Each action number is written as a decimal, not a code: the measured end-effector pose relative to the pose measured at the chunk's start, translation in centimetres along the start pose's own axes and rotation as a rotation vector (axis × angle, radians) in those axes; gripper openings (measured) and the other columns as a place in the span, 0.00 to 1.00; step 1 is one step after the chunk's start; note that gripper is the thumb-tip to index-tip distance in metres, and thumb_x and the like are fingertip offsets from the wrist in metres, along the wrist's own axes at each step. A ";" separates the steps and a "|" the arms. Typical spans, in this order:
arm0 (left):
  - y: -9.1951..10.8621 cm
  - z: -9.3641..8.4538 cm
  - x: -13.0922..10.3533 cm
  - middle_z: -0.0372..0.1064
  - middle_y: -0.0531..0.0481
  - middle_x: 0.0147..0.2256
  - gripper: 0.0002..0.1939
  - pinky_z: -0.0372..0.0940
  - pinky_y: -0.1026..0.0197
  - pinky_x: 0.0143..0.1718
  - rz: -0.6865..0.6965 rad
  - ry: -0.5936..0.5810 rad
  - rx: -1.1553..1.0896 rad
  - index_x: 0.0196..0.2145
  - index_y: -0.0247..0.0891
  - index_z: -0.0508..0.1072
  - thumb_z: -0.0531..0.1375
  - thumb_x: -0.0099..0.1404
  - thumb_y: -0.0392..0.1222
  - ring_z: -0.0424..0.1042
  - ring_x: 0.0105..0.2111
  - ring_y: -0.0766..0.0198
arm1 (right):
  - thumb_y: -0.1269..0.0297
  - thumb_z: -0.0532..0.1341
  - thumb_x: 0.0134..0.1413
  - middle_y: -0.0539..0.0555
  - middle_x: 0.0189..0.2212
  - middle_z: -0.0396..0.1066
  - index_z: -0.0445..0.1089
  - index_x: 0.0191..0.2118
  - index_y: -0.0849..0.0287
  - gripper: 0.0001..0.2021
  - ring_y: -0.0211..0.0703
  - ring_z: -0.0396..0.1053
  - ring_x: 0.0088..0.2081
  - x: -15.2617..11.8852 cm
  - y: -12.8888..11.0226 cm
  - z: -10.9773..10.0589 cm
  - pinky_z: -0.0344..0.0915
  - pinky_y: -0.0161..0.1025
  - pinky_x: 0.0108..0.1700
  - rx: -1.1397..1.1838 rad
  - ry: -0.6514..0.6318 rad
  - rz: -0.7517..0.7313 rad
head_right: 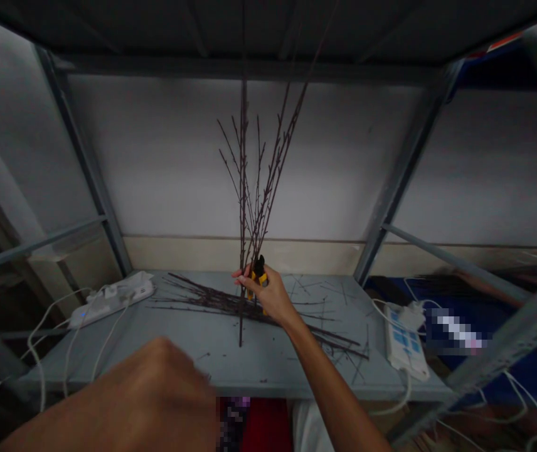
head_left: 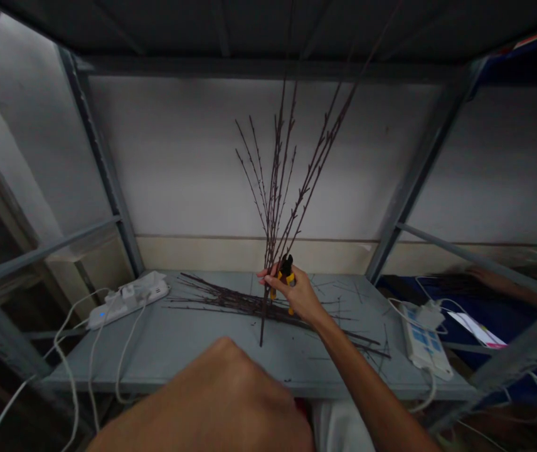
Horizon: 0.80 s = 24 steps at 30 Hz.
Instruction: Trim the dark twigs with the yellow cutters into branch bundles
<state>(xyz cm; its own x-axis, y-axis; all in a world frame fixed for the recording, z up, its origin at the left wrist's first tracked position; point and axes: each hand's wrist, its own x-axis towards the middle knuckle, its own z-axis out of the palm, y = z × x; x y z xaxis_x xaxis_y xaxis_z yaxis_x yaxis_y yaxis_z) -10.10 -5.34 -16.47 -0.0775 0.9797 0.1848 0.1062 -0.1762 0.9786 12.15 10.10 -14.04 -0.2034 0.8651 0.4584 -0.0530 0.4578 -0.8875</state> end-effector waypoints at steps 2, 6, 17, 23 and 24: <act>0.5 2.2 4.9 0.80 0.47 0.38 0.10 0.74 0.52 0.42 0.075 -0.137 0.041 0.37 0.45 0.81 0.66 0.63 0.51 0.77 0.38 0.55 | 0.55 0.67 0.57 0.56 0.42 0.80 0.69 0.37 0.55 0.11 0.51 0.78 0.42 -0.1 -0.1 -0.9 0.72 0.48 0.48 0.001 -0.018 0.006; -1.9 7.1 11.2 0.77 0.44 0.51 0.17 0.67 0.49 0.56 0.328 -0.132 0.122 0.49 0.42 0.78 0.65 0.64 0.48 0.72 0.55 0.51 | 0.56 0.67 0.57 0.54 0.41 0.80 0.70 0.36 0.54 0.09 0.50 0.78 0.43 -0.4 0.0 -2.6 0.72 0.47 0.48 0.025 -0.059 0.011; -4.0 13.6 7.3 0.80 0.38 0.45 0.27 0.76 0.55 0.30 0.049 -0.140 -0.291 0.55 0.37 0.76 0.66 0.62 0.54 0.81 0.31 0.53 | 0.58 0.65 0.60 0.56 0.45 0.80 0.70 0.41 0.54 0.08 0.51 0.79 0.44 -4.3 -3.6 -4.8 0.74 0.48 0.48 0.201 -0.182 0.098; -6.7 11.6 3.0 0.78 0.43 0.48 0.19 0.71 0.57 0.50 0.095 0.152 -0.224 0.47 0.43 0.78 0.66 0.62 0.54 0.76 0.49 0.52 | 0.58 0.64 0.62 0.58 0.45 0.80 0.70 0.42 0.55 0.08 0.52 0.79 0.45 -4.4 -4.4 -3.1 0.73 0.51 0.50 0.176 -0.181 0.131; -8.5 11.0 2.2 0.79 0.44 0.42 0.16 0.72 0.59 0.46 0.086 0.201 -0.184 0.42 0.43 0.79 0.65 0.62 0.55 0.77 0.45 0.53 | 0.58 0.64 0.62 0.58 0.45 0.80 0.70 0.42 0.55 0.08 0.52 0.79 0.45 -4.0 -4.3 -2.9 0.73 0.51 0.50 0.175 -0.193 0.132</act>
<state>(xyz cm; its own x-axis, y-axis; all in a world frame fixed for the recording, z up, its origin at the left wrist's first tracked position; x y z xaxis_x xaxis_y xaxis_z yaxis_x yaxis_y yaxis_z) -0.30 -0.61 -25.33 -0.2729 0.9250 0.2644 -0.0594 -0.2905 0.9550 16.00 5.27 -11.87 -0.4012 0.8524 0.3354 -0.1779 0.2867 -0.9414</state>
